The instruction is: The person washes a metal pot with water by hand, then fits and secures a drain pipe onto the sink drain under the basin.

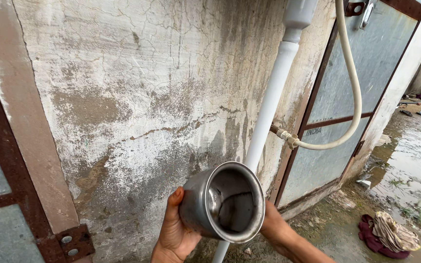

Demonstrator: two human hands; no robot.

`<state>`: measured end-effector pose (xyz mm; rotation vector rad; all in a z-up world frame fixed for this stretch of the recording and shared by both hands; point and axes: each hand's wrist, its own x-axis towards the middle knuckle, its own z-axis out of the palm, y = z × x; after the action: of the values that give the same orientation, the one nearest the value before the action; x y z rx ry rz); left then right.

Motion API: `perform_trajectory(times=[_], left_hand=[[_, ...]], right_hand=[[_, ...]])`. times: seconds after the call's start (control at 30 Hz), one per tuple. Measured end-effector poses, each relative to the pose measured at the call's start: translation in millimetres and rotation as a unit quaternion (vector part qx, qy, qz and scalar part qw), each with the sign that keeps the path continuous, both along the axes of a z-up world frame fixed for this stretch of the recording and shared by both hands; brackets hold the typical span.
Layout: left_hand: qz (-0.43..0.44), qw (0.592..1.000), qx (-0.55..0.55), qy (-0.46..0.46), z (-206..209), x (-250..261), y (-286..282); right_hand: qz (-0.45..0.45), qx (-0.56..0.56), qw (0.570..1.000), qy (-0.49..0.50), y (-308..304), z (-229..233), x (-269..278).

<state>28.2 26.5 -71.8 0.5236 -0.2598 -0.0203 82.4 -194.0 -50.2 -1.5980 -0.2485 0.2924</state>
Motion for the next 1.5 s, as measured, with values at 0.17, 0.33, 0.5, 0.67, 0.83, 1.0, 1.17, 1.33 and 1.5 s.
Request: perform_trajectory(times=[0.17,0.33,0.5,0.67,0.83,1.0,1.17,1.33,1.5], left_hand=[[-0.020,0.993,0.111,0.020,10.4,-6.7,-10.0],[-0.018,0.983,0.177,0.052,21.5,-14.9,-23.3],[-0.069,0.978,0.177,0.085,15.3,-13.6,-41.8],[-0.128,0.967,0.205,0.082,2.2,-7.9,-66.4],[-0.192,0.953,0.221,0.076,-15.3,0.6,-90.0],[-0.186,0.914,0.344,0.104,-23.6,3.0,-113.2],[-0.166,0.892,0.404,0.118,-22.7,-4.1,-128.8],[-0.182,0.897,0.390,0.102,-31.3,-1.2,-141.2],[-0.189,0.900,0.380,0.103,-40.5,-1.9,-157.0]], right_hand=[[-0.037,0.017,0.999,-0.030,-11.7,52.6,-25.7],[-0.014,-0.045,0.990,-0.136,-27.3,69.1,-50.8],[0.103,-0.157,0.938,-0.290,-51.9,63.7,-73.2],[0.011,-0.154,0.967,-0.204,-74.1,54.9,-75.9],[-0.006,-0.138,0.969,-0.204,-110.9,39.9,-71.4],[-0.074,-0.279,0.907,-0.306,-141.9,34.7,-79.8],[-0.096,-0.321,0.914,-0.228,-159.4,39.2,-93.7],[-0.086,-0.357,0.892,-0.262,-180.2,30.9,-98.3],[-0.094,-0.357,0.883,-0.290,-197.3,19.8,-106.8]])
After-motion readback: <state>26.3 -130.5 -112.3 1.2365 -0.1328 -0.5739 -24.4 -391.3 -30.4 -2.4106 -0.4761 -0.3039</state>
